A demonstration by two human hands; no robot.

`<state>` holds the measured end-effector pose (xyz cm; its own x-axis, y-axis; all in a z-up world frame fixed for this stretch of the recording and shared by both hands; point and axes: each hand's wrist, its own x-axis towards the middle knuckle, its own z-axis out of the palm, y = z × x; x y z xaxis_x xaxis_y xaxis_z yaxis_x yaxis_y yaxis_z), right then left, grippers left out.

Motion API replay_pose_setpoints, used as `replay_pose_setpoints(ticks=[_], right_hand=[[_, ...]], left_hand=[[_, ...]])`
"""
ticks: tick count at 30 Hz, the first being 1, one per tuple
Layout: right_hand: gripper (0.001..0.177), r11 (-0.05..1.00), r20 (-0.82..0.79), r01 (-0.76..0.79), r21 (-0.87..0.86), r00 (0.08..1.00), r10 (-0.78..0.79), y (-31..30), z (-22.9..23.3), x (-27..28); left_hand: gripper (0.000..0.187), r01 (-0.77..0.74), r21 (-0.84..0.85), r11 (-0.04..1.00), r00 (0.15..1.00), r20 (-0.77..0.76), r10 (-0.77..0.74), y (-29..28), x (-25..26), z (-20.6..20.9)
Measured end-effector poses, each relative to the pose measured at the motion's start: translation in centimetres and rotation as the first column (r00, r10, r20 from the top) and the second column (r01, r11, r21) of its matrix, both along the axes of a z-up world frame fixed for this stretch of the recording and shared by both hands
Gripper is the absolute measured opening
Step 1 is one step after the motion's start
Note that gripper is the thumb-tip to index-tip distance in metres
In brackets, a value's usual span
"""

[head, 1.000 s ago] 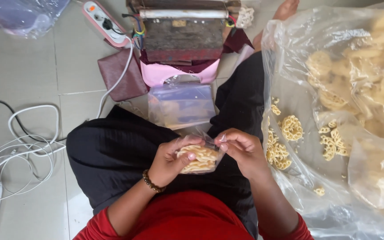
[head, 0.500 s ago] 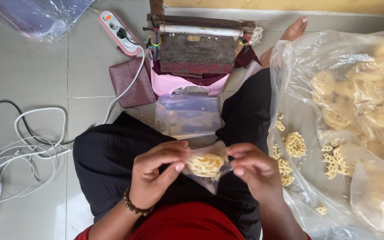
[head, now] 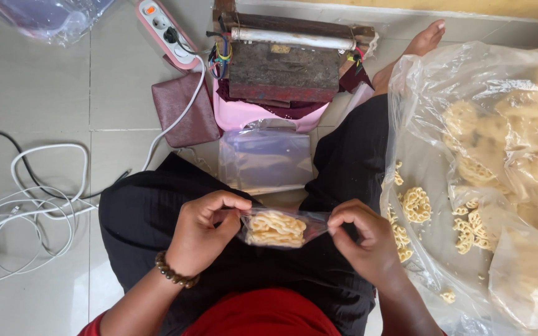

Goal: Manually filling small plastic bags with crackers and sealing them using a heat sealer.

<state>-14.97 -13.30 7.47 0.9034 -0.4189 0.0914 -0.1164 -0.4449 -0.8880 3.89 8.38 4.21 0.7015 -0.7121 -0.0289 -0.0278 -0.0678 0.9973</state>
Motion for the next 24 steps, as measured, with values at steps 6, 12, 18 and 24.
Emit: replay_pose_setpoints(ticks=[6, 12, 18, 24], right_hand=[[0.013, 0.966, 0.008, -0.069, -0.249, 0.997, 0.074, -0.9, -1.2, 1.8], [0.007, 0.938, 0.201, 0.095, -0.332, 0.979, -0.028, -5.4, -1.2, 7.6], [0.004, 0.557, 0.227, 0.099, 0.825, 0.844, -0.486, -12.4, -7.5, 16.6], [0.009, 0.414, 0.007, 0.405, 0.816, 0.708, -0.706, -13.6, -10.6, 22.8]], left_hand=[[0.019, 0.069, 0.005, 0.998, 0.81, 0.583, -0.059, -1.4, 2.7, -0.8], [0.01, -0.083, 0.235, 0.968, 0.639, 0.759, -0.13, -7.1, 6.9, -2.7], [0.003, -0.219, -0.304, 0.927, 0.976, -0.073, 0.207, -16.8, 11.3, -7.1], [0.009, -0.695, -0.209, 0.688, 0.652, -0.585, 0.481, -23.0, 13.1, -8.4]])
